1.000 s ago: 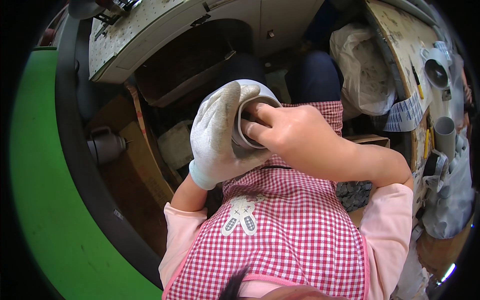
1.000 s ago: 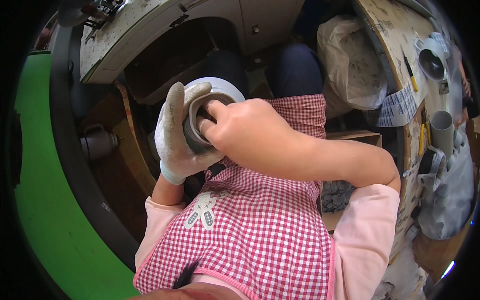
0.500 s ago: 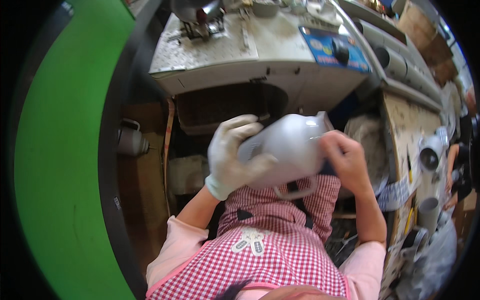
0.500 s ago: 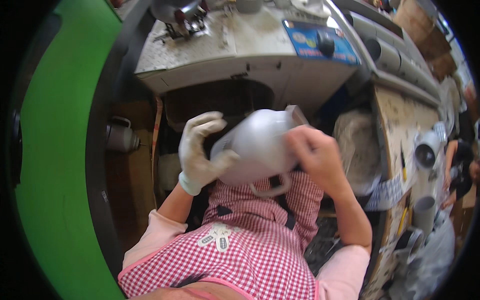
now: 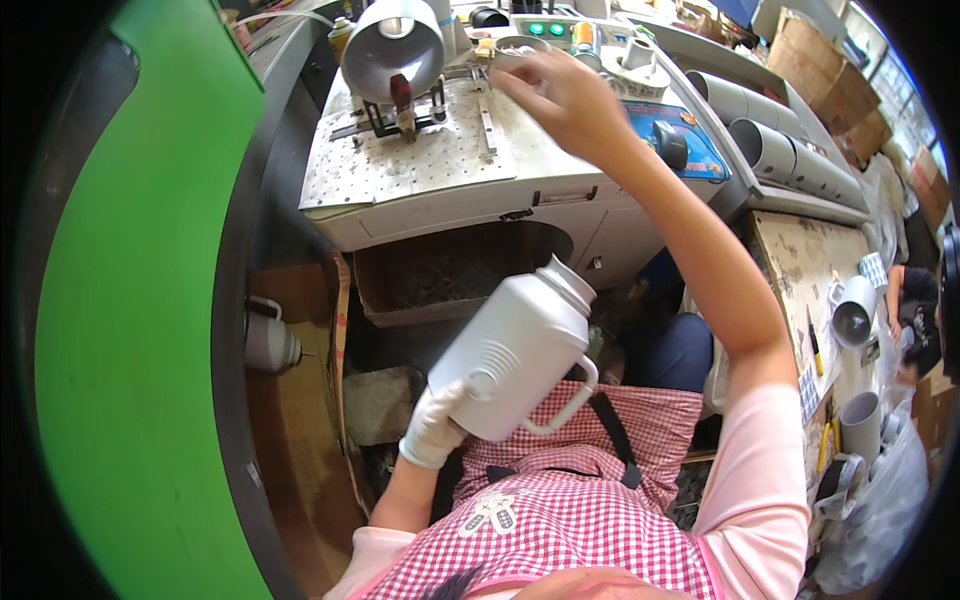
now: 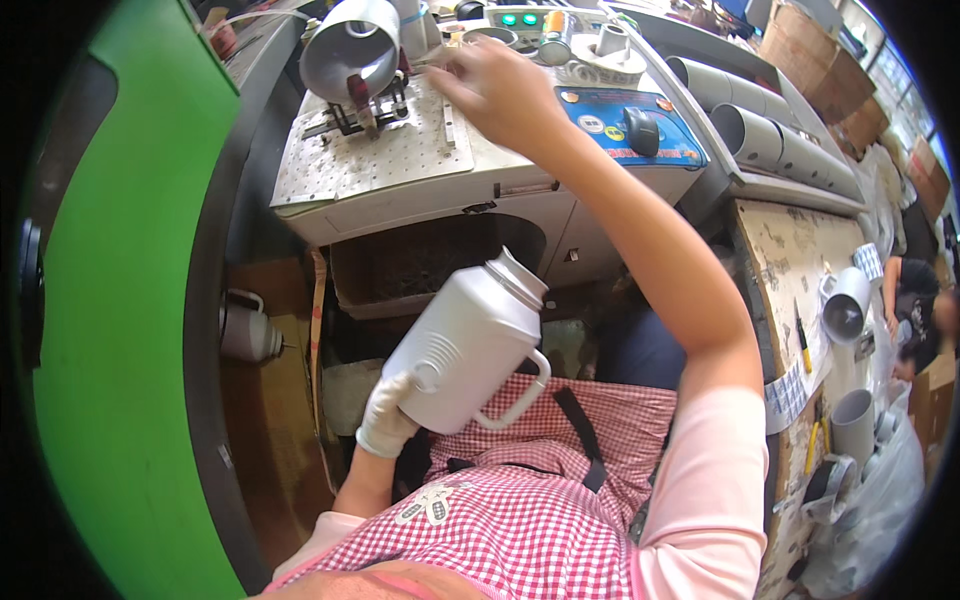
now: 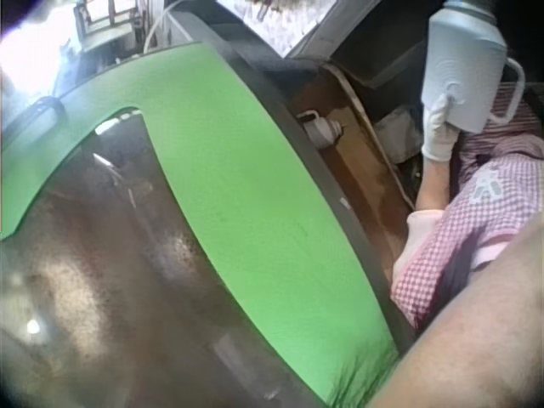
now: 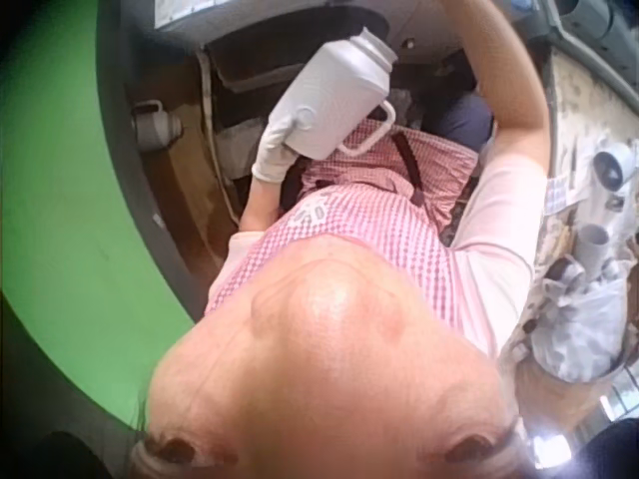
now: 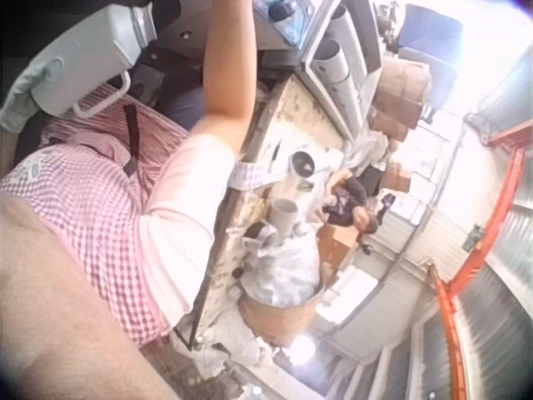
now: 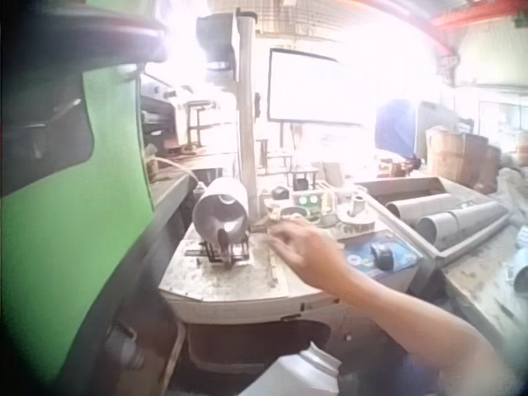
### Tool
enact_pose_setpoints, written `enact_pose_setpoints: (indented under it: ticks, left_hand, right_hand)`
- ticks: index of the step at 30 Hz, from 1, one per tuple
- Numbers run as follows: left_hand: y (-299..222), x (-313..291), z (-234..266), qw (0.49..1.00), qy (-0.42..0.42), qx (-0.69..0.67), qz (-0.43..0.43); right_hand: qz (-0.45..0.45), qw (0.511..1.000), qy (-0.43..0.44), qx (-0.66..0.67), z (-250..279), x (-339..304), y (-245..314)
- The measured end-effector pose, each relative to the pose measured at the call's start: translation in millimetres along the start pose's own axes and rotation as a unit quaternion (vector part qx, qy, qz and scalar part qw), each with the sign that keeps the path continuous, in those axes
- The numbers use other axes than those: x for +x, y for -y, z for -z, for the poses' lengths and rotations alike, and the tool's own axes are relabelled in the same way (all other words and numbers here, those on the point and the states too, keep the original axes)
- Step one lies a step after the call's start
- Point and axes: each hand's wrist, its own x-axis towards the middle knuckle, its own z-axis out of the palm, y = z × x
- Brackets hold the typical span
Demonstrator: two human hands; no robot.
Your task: The person assembles white plastic kettles by inserting a small circular component into the base and using a yellow-handled tool to secure it. The person repeatedly picks up kettles, inserts the component, and places the finished units aside.
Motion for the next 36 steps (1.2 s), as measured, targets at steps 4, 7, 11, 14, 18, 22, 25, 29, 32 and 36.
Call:
enact_pose_setpoints:
  ticks: [4,7,11,14,18,22,25,29,32,36]
  left_hand:
    - [13.3,2.2,-10.4,0.998,-0.007,0.037,0.054]
    - [23.2,7.9,-13.7,0.995,-0.059,0.059,0.060]
    - [32.0,16.9,-4.6,0.996,-0.047,0.035,0.072]
    - [36.1,28.5,2.8,0.992,-0.057,-0.038,0.103]
    - [40.3,50.4,0.4,0.993,-0.043,-0.023,0.111]
    - [47.2,73.3,-12.7,0.989,-0.038,0.018,0.141]
    - [50.9,84.0,-18.1,0.989,-0.015,0.022,0.148]
    - [56.3,91.5,-13.8,0.989,-0.023,0.017,0.148]
    - [61.3,97.2,-5.6,0.988,-0.035,0.003,0.152]
    - [69.8,108.5,5.5,0.979,-0.024,-0.106,0.173]
  right_hand:
    - [-0.040,0.979,0.098,-0.172,-86.8,121.2,-12.5]
    - [-0.078,0.978,0.074,-0.178,-118.7,169.3,-57.2]
    - [-0.235,0.965,0.004,-0.113,-41.8,135.2,-168.5]
    - [-0.118,0.911,0.099,-0.382,99.1,36.8,-253.7]
    - [-0.512,0.832,-0.173,0.127,245.6,-101.2,-330.0]
    - [-0.545,0.791,-0.229,0.159,277.6,-155.9,-361.0]
    - [-0.541,0.786,-0.261,0.142,268.8,-157.1,-366.0]
    - [-0.519,0.780,-0.287,0.200,260.8,-136.3,-389.5]
    - [-0.508,0.759,-0.302,0.274,250.4,-113.8,-431.8]
    - [-0.507,0.696,-0.259,0.437,223.6,-94.3,-492.9]
